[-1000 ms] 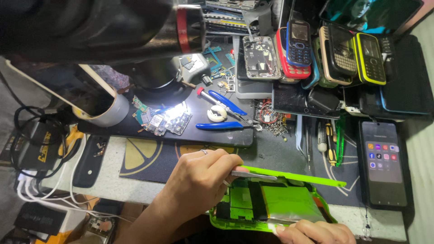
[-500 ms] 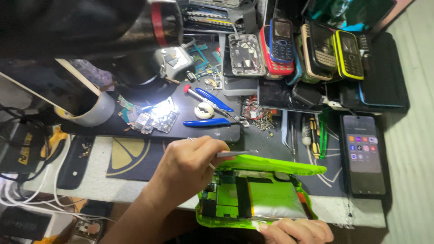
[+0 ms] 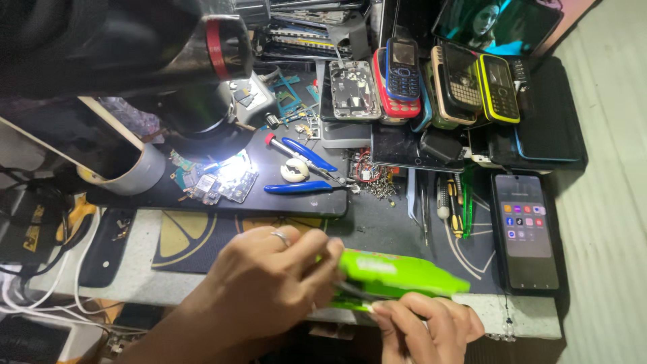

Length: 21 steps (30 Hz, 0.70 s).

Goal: The person disassembles a green-cased tablet by prying open the case, removing the back cover, and detaching internal components using a metal spudger. The person then reassembles the tablet by reconnecting the battery and securing the back cover.

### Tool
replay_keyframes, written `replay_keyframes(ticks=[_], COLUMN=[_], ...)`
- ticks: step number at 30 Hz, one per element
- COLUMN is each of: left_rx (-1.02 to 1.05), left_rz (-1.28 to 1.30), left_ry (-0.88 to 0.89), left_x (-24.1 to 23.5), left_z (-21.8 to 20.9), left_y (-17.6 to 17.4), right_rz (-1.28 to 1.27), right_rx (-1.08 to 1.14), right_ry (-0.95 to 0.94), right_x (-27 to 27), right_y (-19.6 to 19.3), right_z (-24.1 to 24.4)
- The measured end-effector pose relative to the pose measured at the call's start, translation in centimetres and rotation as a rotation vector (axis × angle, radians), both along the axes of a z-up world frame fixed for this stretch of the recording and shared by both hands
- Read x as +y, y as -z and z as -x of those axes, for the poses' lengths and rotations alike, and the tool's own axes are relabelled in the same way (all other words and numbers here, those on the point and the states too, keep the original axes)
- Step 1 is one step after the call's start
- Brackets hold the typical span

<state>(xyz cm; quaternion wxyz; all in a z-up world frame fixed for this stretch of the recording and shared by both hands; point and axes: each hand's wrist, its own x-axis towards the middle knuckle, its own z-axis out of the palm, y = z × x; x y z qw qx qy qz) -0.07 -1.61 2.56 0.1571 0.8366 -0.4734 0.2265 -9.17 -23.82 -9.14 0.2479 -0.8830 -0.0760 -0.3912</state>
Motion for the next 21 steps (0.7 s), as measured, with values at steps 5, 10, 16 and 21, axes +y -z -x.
replay_keyframes(ticks=[5,10,16,21], left_rx=[0.048,0.112,0.184,0.228], left_rz=[-0.190,-0.266,-0.237,-0.331], left_ry=[0.095,0.039,-0.015,-0.072], left_x=[-2.1,-4.3,-5.0,-4.4], left_z=[-0.6,-0.7,-1.3,-3.5], left_y=[-0.6,-0.6,0.2,0.4], right_rz=[0.008,0.031,-0.012,0.040], right_rx=[-0.049,-0.080,0.009,0.111], right_ry=[-0.004,-0.022,-0.013,-0.005], right_x=[-0.2,-0.5,-0.6,0.0], right_y=[0.4,0.8,0.1,-0.2], right_z=[-0.3,-0.6,-0.1,1.1])
